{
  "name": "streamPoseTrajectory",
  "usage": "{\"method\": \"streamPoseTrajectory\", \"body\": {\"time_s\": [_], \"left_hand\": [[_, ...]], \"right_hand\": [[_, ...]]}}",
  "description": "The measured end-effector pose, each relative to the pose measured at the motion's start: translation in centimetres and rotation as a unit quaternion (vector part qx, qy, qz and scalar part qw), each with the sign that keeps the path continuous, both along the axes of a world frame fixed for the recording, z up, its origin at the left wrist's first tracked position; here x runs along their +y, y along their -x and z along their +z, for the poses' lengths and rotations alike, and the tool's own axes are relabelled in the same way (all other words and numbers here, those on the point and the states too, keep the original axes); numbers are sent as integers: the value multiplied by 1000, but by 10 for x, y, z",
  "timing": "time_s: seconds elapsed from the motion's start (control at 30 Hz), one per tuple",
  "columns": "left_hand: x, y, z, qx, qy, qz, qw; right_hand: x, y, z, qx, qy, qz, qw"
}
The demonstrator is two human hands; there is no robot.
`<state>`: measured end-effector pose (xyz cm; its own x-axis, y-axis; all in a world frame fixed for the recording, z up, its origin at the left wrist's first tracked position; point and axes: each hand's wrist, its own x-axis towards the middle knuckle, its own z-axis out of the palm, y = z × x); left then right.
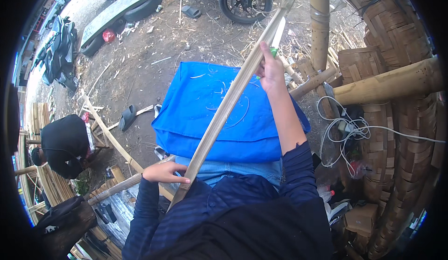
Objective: Using a small knife to whittle or scrape a long strip of bamboo.
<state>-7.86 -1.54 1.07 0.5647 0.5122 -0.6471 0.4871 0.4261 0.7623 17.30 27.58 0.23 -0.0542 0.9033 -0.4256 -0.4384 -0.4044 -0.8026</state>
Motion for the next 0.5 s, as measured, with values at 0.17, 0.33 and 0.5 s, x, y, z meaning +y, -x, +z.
{"method": "streamPoseTrajectory", "body": {"time_s": [0.17,0.33,0.5], "left_hand": [[65,2,-1,31,-186,188,964],[107,-40,-21,-201,-69,307,928],[100,-59,-23,-345,168,307,871]], "right_hand": [[-57,14,-12,78,-10,118,990],[-110,29,-19,27,9,242,970],[-108,1,-5,-290,-185,309,887]]}}
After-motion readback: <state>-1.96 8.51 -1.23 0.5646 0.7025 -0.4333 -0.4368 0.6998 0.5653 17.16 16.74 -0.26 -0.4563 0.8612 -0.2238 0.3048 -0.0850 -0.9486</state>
